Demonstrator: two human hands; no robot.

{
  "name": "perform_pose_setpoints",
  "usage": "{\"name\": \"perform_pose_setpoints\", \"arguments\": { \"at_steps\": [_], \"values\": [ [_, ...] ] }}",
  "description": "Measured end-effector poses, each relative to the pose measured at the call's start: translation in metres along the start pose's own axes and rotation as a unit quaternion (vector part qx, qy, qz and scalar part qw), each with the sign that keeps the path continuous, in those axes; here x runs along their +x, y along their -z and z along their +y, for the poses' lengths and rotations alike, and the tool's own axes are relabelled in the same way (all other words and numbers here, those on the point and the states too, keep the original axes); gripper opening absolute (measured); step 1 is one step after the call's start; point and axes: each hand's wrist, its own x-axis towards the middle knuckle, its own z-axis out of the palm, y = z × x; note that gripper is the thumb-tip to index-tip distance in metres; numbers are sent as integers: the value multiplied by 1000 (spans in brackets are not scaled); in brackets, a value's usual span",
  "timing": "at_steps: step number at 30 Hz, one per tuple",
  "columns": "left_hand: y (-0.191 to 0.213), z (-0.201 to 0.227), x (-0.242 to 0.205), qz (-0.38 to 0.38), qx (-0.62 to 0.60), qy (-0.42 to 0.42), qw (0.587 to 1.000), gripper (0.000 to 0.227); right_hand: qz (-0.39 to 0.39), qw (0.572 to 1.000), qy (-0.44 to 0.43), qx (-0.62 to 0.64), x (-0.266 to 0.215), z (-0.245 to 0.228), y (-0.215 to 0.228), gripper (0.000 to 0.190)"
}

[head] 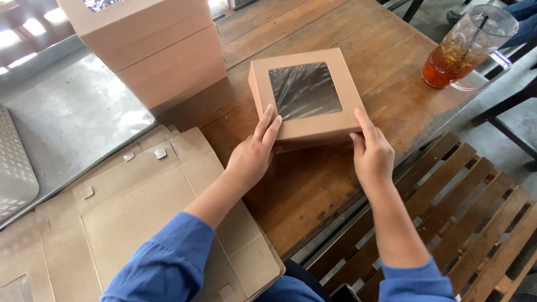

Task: Assembling cardboard boxes by folding flat sheets along pre-scored lines at a wooden table.

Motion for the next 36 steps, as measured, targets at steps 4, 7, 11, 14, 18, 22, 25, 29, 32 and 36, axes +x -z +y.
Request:
{"name": "perform_pose_setpoints", "arguments": {
  "at_steps": [4, 7, 11, 14, 18, 22, 25, 29, 32, 36],
  "values": [
    [-2, -6, 18, -14, 0, 20, 1000, 80, -67, 998, 1, -10, 24, -5, -11, 74],
    [-10, -15, 34, 7, -17, 33, 999, 77, -113, 992, -13, -51, 35, 6, -23, 78],
    [-17, -24, 52, 19, -53, 54, 997, 71, -134, 991, -13, -28, 58, 10, -37, 80],
    [-19, -29, 67, 30, -53, 80, 995, 65, -145, 989, -31, 1, 78, 9, -49, 77],
    [-21, -38, 87, 44, -8, 140, 989, 74, -137, 990, -33, -29, 100, 15, -86, 80],
    [-26, -53, 107, -4, -23, 196, 980, 105, -134, 990, -50, 17, 123, 14, -116, 70],
    [-45, -64, 111, 9, 63, 168, 984, 116, -116, 992, -54, -4, 138, 14, -138, 70],
    [-57, -70, 110, 57, 186, 157, 968, 103, -97, 993, -54, -26, 152, 21, -172, 71],
    [-58, -77, 112, 64, 235, 157, 957, 98, -89, 994, -45, -36, 165, 22, -193, 74],
    [-59, -80, 113, 66, 238, 156, 956, 97, -93, 994, -50, -37, 175, 14, -201, 74]
  ]
}}
